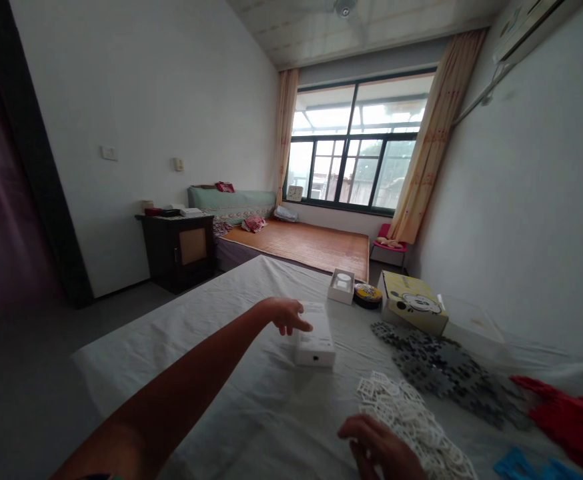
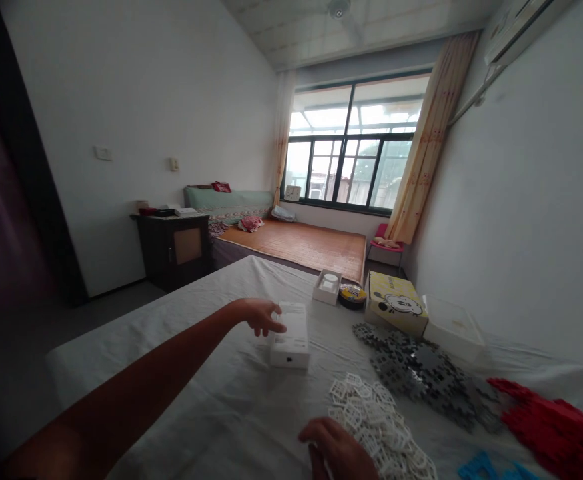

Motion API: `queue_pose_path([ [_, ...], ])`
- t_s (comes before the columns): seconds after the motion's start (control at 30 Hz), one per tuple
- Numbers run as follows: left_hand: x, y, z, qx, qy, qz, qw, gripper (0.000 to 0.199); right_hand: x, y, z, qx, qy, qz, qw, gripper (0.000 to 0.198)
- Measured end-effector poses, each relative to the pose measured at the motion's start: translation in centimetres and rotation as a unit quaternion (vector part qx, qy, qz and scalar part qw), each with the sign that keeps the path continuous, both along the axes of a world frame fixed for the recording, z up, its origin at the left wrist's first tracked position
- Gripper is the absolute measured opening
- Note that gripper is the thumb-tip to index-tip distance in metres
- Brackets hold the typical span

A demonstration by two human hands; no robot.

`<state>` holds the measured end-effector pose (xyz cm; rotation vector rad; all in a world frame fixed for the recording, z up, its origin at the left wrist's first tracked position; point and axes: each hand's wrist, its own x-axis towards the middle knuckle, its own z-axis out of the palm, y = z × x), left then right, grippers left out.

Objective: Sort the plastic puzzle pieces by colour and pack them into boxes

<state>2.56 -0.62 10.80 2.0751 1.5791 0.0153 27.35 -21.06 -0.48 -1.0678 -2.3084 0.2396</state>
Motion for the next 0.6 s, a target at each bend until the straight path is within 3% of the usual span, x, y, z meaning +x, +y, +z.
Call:
queue_pose_path([
  [0.07, -1.6, -0.1, -0.4, -0.015, -0.035, 0.001, 0.999, 0.044, -0.7, 0.7, 2.7, -0.035, 0.010, -0.066, 0.997, 0.027],
  [0.13, -2.8, 0.1, -1.3, -0.006, -0.068, 0.018, 0.998, 0.032, -1.9, 2.1, 5.0, -0.021, 0.003, -0.142, 0.990, 0.031],
  [0.23, -3.7, 0.1, -3.4, 0.023, -0.120, 0.057, 0.991, 0.022, -4.1, 5.1, 6.8, -0.003, -0.064, -0.222, 0.973, 0.053],
  [0.33, -3.6, -0.3, -5.6, 0.057, -0.180, 0.100, 0.977, 0.022, -5.5, 7.9, 6.7, -0.035, -0.129, -0.269, 0.954, 0.080],
  [0.43, -3.6, -0.9, -7.1, 0.065, -0.236, 0.134, 0.960, 0.025, -5.4, 9.7, 6.2, -0.098, -0.126, -0.276, 0.948, 0.084],
  [0.6, -4.7, -2.0, -6.8, 0.006, -0.309, 0.148, 0.940, 0.039, -4.2, 10.5, 5.8, -0.152, -0.001, -0.259, 0.954, 0.083],
])
